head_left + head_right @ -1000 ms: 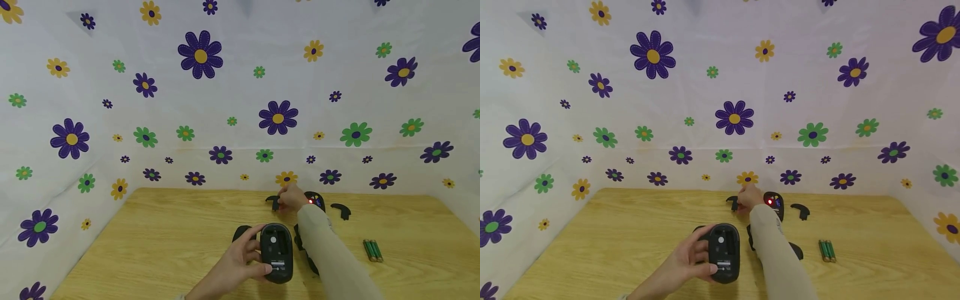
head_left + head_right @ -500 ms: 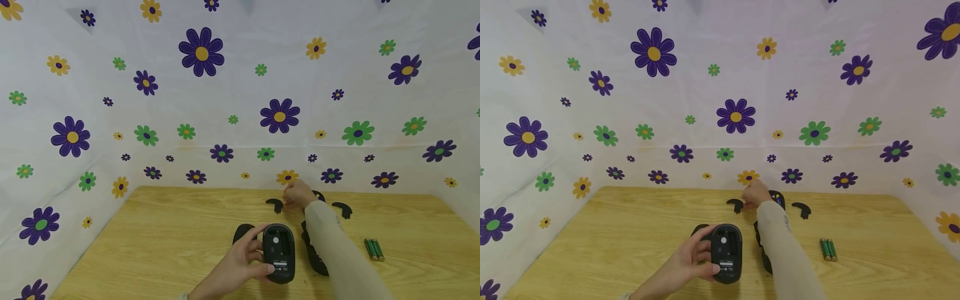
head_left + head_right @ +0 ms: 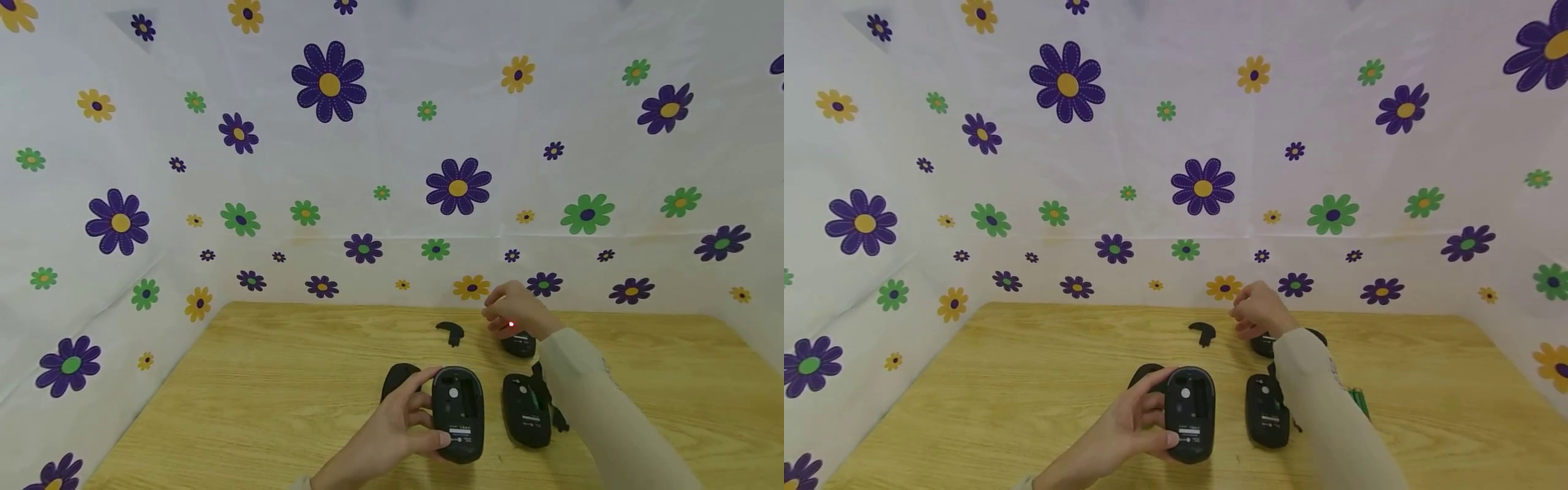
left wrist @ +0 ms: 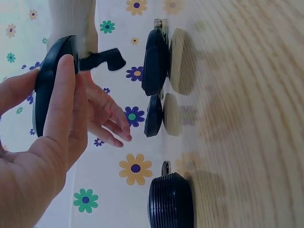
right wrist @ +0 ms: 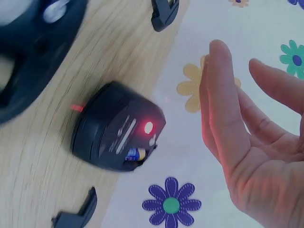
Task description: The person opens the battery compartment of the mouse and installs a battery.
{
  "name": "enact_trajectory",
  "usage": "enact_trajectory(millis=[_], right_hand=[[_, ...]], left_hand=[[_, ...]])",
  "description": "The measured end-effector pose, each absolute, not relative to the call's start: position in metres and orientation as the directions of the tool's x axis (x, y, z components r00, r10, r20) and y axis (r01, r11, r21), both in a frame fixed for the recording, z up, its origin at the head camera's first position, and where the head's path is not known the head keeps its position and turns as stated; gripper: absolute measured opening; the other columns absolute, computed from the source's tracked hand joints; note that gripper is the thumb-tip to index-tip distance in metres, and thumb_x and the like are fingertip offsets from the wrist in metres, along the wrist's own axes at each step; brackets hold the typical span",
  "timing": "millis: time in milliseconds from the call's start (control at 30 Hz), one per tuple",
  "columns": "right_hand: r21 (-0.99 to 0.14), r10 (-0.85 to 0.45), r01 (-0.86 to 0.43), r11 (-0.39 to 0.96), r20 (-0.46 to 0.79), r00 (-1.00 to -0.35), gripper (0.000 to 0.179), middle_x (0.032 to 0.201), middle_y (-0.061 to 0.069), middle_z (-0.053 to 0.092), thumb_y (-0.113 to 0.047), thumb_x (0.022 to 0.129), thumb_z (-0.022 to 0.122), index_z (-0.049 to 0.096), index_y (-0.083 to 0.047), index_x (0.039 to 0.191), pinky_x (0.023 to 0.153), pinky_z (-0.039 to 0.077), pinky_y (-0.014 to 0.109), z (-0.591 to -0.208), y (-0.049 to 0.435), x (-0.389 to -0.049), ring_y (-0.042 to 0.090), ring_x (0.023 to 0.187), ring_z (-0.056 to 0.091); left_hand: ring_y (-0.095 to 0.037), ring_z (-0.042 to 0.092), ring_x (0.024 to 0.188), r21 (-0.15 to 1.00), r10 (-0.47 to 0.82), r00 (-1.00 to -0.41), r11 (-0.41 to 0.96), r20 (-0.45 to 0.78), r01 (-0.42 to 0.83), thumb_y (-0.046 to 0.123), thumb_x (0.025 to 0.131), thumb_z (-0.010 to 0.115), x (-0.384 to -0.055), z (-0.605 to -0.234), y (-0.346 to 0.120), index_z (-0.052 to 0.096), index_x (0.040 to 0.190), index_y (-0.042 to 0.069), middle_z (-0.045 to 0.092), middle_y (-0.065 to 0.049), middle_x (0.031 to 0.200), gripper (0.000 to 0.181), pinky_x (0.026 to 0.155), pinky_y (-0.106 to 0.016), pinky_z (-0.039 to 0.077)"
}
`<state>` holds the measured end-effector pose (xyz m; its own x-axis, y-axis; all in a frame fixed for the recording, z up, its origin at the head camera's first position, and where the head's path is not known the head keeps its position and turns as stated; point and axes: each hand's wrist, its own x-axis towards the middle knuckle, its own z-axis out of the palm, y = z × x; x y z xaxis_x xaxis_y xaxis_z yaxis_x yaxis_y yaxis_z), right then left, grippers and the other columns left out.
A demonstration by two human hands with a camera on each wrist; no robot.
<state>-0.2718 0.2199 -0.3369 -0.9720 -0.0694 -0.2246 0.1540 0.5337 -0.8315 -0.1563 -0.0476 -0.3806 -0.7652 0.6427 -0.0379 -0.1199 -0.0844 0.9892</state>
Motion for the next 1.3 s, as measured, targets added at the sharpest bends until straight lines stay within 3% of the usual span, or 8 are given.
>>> enact_trajectory(millis=[367, 633, 967, 1300], right_hand=[[-0.857, -0.099, 0.141, 0.495, -0.217, -0.971, 0.034, 0.109, 0.029, 0.063, -0.002, 0.099, 0.059, 0.050, 0.018, 0.125, 0.070, 0.064, 0.041, -0.337, 0.249, -0.253, 0.025, 0.080, 0.068], [-0.869, -0.118, 0.121, 0.480, -0.200, -0.973, 0.035, 0.111, 0.032, 0.061, 0.000, 0.100, 0.058, 0.047, 0.020, 0.126, 0.071, 0.064, 0.044, -0.341, 0.268, -0.240, 0.025, 0.081, 0.069], [-0.874, -0.127, 0.124, 0.470, -0.207, -0.970, 0.038, 0.104, 0.021, 0.064, -0.003, 0.103, 0.056, 0.044, 0.020, 0.131, 0.073, 0.064, 0.042, -0.347, 0.281, -0.225, 0.026, 0.087, 0.068], [-0.875, -0.133, 0.087, 0.477, -0.170, -0.976, 0.041, 0.110, 0.026, 0.062, -0.006, 0.102, 0.057, 0.043, 0.021, 0.130, 0.073, 0.064, 0.042, -0.353, 0.297, -0.215, 0.029, 0.089, 0.068]], left_hand=[[-0.022, 0.066, 0.094, 0.991, 0.646, -0.763, -0.083, -0.026, -0.104, -0.009, 0.088, 0.068, -0.157, -0.381, -0.046, 0.036, 0.156, 0.009, 0.064, -0.014, 0.112, 0.077, 0.075, -0.042, 0.064], [-0.022, 0.066, 0.093, 0.990, 0.645, -0.764, -0.092, -0.020, -0.103, -0.010, 0.087, 0.068, -0.156, -0.383, -0.044, 0.037, 0.156, 0.010, 0.064, -0.014, 0.112, 0.078, 0.073, -0.040, 0.064], [-0.022, 0.066, 0.093, 0.993, 0.631, -0.775, -0.066, -0.038, -0.102, -0.011, 0.088, 0.067, -0.156, -0.382, -0.046, 0.037, 0.156, 0.011, 0.064, -0.014, 0.111, 0.077, 0.073, -0.042, 0.064], [-0.022, 0.065, 0.093, 0.991, 0.639, -0.769, -0.085, -0.024, -0.102, -0.012, 0.087, 0.066, -0.158, -0.383, -0.048, 0.037, 0.156, 0.012, 0.064, -0.014, 0.112, 0.078, 0.074, -0.046, 0.064]])
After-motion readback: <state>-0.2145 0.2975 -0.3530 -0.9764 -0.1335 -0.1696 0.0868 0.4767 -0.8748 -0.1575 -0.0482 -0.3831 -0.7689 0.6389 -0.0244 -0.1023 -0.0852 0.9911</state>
